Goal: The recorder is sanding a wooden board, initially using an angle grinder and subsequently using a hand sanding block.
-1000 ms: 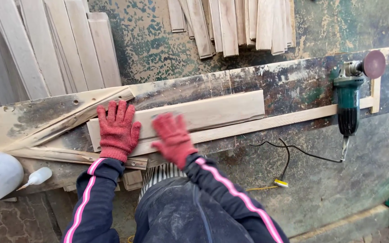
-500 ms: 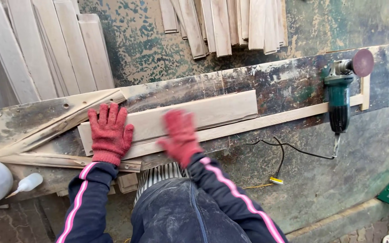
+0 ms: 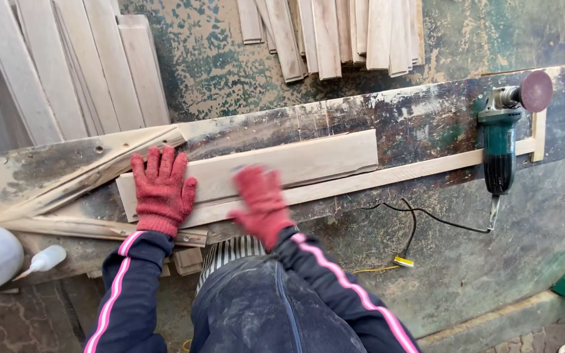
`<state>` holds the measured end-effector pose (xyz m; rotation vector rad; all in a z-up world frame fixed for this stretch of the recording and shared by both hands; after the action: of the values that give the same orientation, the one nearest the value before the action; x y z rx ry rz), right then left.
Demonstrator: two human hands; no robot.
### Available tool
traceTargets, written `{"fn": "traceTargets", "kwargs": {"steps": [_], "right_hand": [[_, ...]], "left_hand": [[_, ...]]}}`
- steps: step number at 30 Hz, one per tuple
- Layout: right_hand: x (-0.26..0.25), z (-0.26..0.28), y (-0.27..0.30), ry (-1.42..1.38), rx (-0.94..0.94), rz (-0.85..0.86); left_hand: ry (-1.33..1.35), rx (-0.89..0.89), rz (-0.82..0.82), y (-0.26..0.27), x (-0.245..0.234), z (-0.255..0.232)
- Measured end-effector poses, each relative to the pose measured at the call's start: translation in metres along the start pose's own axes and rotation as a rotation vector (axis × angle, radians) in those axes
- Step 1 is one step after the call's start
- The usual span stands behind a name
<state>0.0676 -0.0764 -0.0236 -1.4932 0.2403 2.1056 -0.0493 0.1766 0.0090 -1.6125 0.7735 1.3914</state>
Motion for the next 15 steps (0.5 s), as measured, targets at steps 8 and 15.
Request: {"fn": "traceTargets", "kwargs": {"steps": [8, 15], "right_hand": [[-0.045, -0.125, 0.075, 0.168, 0.144, 0.179], [0.009, -0.004, 0.023, -0.082, -0.085, 0.086]], "left_hand": [[-0.028, 0.012, -0.008, -0.006, 0.002, 0.003], [0.019, 0.034, -0.067, -0.010, 0.000, 0.004]]}}
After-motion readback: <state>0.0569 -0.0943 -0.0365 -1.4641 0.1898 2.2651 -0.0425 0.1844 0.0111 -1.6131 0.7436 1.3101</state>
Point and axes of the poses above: each hand's wrist, its own y-axis away from the middle knuckle, its own x-axis out of the palm, z = x × y, the point moved 1 cm from there along -y, towards the middle knuckle, and after that the axes turned 13 degrees about -x, right-handed, at the moved point
